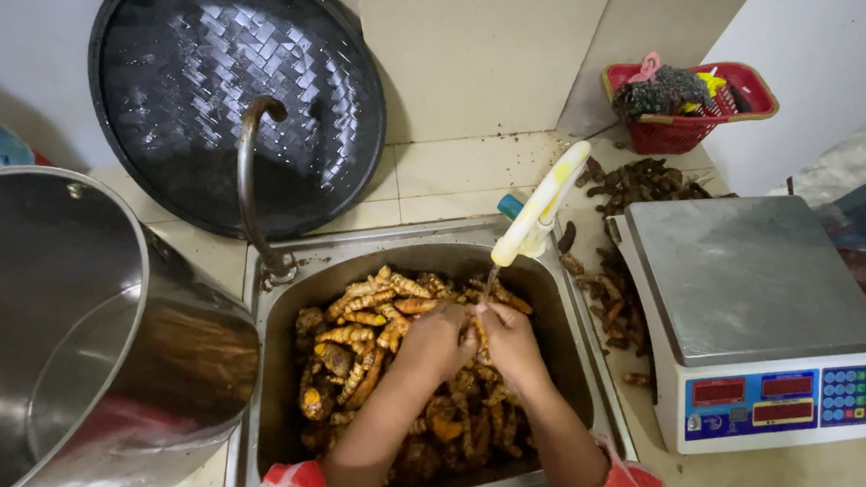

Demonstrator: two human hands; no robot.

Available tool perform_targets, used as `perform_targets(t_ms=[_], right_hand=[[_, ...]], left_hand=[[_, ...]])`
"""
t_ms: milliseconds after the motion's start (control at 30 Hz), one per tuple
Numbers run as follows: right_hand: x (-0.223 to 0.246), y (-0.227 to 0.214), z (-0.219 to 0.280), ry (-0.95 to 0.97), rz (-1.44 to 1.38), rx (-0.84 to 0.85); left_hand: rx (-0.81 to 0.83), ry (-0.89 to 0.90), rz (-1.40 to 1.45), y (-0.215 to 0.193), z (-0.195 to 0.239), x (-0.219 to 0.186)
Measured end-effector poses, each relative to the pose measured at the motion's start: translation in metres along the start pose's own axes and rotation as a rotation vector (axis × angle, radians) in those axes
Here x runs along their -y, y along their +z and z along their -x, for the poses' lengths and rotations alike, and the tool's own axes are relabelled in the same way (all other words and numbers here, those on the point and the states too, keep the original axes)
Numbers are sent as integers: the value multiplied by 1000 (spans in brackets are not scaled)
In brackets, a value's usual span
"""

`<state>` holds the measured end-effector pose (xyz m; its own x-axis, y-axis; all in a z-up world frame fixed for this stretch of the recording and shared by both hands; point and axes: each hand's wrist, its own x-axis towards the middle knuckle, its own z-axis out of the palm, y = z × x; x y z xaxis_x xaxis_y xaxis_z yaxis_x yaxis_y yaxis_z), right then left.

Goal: Washing turmeric roots in a sink under running water using hands and a scrubbing pad

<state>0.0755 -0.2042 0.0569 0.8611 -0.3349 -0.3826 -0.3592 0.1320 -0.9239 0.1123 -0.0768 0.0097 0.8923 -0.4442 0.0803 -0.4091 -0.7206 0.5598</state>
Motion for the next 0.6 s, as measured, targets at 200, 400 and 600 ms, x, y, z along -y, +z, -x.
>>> perform_targets(t_ms=[200,400,600], right_hand=[[11,-1,14,84,-18,16],[-17,-11,-15,168,-200,86],[12,-11,-2,79,-248,69]], left_hand=[[36,11,-70,-48,17,-38],[58,7,-73,-37,25,-25],[-151,-10,58,-67,31,-7]])
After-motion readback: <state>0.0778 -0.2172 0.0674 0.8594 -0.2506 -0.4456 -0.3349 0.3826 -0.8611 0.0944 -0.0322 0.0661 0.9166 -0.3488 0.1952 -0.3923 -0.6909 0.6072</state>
